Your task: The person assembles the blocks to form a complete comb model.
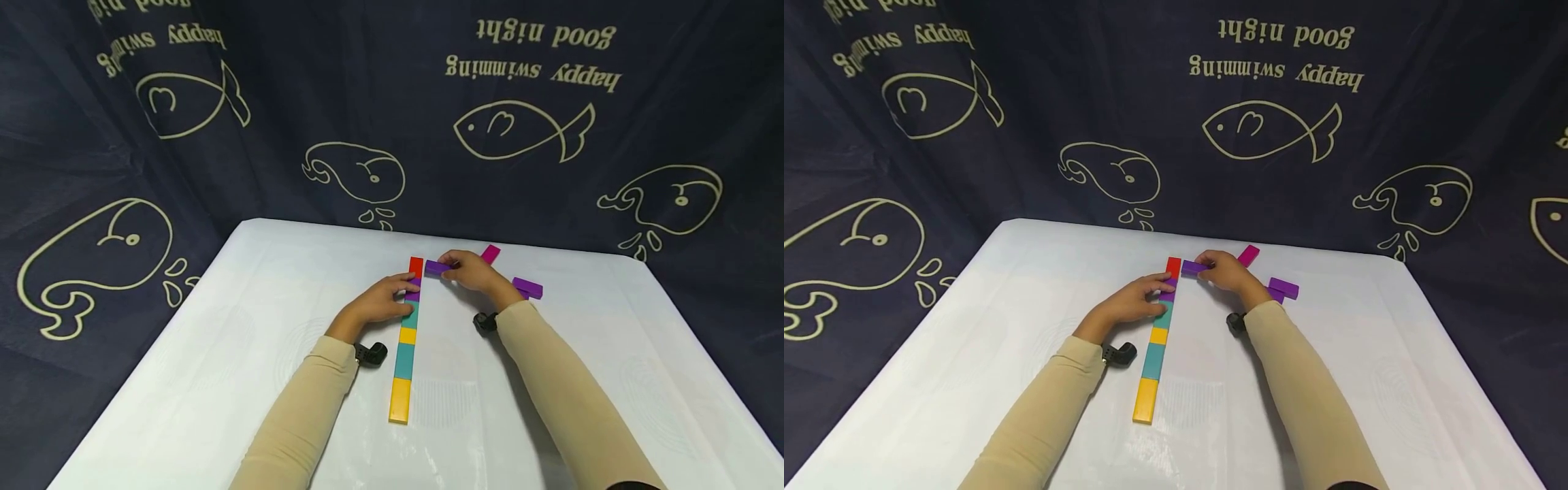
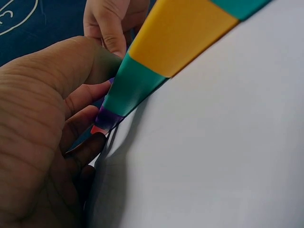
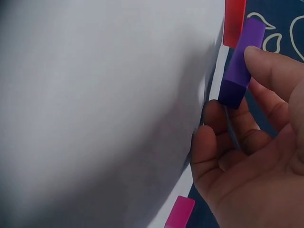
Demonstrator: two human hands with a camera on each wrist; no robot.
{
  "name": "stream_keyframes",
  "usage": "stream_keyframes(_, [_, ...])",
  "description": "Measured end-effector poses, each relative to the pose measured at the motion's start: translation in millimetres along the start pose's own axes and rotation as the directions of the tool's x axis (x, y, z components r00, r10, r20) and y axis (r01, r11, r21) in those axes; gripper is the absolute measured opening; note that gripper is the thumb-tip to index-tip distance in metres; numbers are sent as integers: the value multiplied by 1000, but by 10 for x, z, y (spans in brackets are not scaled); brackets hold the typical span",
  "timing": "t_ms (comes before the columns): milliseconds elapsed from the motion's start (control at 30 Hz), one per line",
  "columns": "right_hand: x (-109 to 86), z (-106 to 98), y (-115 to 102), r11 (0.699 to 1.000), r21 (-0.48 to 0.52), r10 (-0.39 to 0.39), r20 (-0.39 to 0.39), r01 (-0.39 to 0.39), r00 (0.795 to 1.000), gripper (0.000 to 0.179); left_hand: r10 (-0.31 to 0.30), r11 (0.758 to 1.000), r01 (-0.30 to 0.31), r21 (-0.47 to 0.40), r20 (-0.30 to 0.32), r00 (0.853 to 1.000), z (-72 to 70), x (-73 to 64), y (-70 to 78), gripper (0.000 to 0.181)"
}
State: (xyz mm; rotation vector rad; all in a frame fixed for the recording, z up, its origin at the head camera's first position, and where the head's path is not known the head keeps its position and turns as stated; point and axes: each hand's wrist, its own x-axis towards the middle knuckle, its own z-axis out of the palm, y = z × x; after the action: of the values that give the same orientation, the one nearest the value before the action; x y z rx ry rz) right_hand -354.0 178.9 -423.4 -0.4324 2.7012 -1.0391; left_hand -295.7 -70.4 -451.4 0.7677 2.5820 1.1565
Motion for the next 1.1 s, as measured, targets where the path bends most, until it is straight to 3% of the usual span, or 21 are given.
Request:
stream_keyframes(300, [34,42,-24,999,37,-4,1,4,1000,25,-3,1000,3,-5,1,1000,-4,5,-14,47])
stream_keyframes(733, [74,92,-18,997,35,68,5,-68,998,26,-3,1000,3,10,4,1000,0,12,-33,47])
stream_keyframes(1100, [96,119,9,998,43,43,-3,-43,999,28,-4,1000,4,17,1,1000,2,17,-38,47])
